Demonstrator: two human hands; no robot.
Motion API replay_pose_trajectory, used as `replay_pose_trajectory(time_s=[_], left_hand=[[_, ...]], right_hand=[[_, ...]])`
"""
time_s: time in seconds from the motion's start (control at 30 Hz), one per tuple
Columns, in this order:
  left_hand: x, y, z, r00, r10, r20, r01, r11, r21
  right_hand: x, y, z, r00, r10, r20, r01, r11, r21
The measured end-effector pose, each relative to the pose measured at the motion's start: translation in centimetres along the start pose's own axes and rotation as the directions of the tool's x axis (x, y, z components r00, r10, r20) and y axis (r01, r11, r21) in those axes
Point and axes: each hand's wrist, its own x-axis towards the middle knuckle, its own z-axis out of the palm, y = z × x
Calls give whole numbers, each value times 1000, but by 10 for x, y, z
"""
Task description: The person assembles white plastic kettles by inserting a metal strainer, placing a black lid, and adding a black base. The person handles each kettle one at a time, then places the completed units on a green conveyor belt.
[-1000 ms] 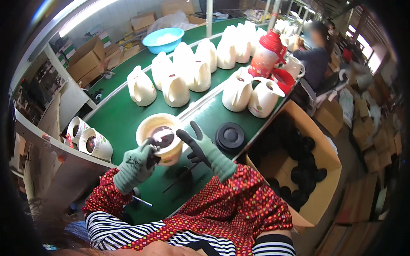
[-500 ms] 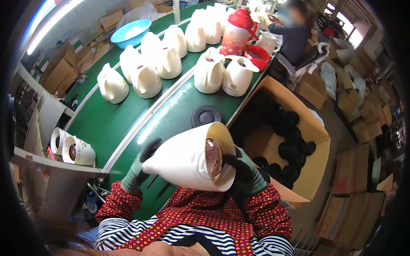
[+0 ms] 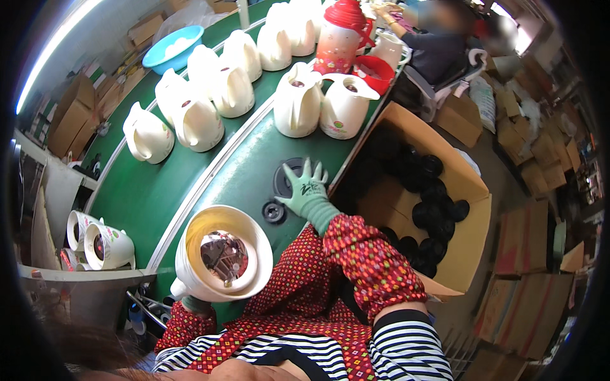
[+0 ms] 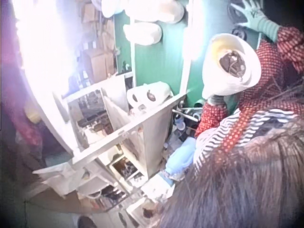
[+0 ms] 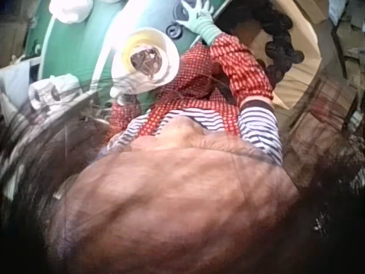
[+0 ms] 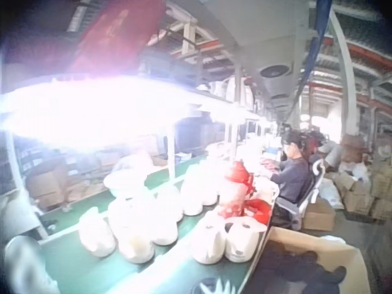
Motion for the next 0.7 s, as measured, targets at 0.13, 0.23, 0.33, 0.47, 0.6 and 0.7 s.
replay_pose_trajectory(time_s=[0.13,0.23,0.33,0.47,0.6,0.7], left_hand=[[15,6,-10,998,48,-32,-49,999,-17],[15,10,-14,995,83,-55,-84,996,-22],[10,8,-13,993,101,-66,-102,994,-25],[6,0,0,994,104,-34,-104,995,-5],[2,-13,27,995,71,71,-74,997,35],[-1,-22,50,988,49,145,-63,994,90]], right_hand=[[33,16,33,997,41,63,-39,999,-26],[33,27,42,987,-9,-159,9,1000,-1],[5,28,16,956,53,-287,39,951,306],[-85,29,-24,850,-267,-453,519,565,641],[-178,11,-52,918,-122,-377,394,195,898],[-215,14,-64,905,-67,-420,423,258,869]])
